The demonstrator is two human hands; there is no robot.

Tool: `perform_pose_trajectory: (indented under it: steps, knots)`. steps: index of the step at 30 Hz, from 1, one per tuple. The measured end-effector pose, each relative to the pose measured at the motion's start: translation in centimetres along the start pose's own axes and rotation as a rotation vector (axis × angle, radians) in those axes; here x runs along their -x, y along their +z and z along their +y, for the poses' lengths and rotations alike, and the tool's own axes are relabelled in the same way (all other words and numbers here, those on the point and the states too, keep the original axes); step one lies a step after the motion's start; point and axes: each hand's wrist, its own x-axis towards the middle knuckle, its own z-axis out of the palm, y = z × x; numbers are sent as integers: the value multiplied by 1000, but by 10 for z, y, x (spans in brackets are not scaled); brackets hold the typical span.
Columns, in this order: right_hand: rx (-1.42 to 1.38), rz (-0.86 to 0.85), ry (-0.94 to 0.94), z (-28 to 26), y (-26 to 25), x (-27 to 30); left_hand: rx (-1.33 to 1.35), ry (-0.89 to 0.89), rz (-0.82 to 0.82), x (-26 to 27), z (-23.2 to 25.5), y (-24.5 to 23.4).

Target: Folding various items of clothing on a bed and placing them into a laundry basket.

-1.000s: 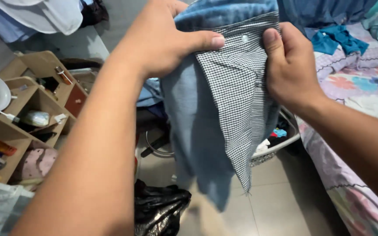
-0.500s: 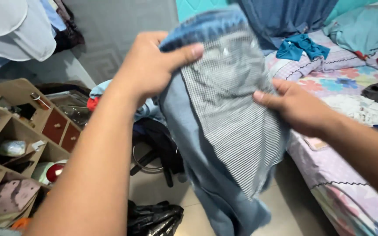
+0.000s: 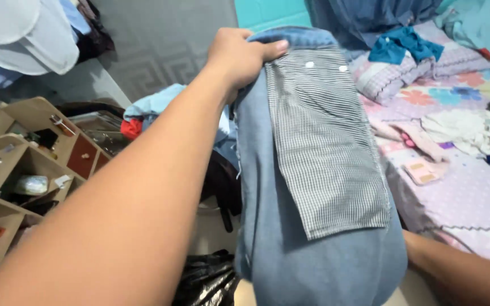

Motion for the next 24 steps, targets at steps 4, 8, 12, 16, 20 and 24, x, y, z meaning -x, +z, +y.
perform_pose_trajectory:
  steps: [4, 8, 12, 16, 20, 24]
  knots:
    - [-94, 117, 29, 63, -31, -6, -392, -96, 221, -16, -80, 8]
    - [-195, 250, 51, 125, -68, -14, -134, -334, 202, 20, -180, 32]
    - [-261, 328, 112, 155, -97, -35, 442, -942, -47, 123, -293, 93]
    - [-312, 397, 193, 157, -118, -46, 962, -953, -482, 201, -228, 110]
    - [-283, 377, 19, 134, -121, -40, 1015, -1090, -623, 195, -165, 107]
    - [-312, 240, 97, 116, -144, -37, 907, -1158, -751, 178, -150, 118]
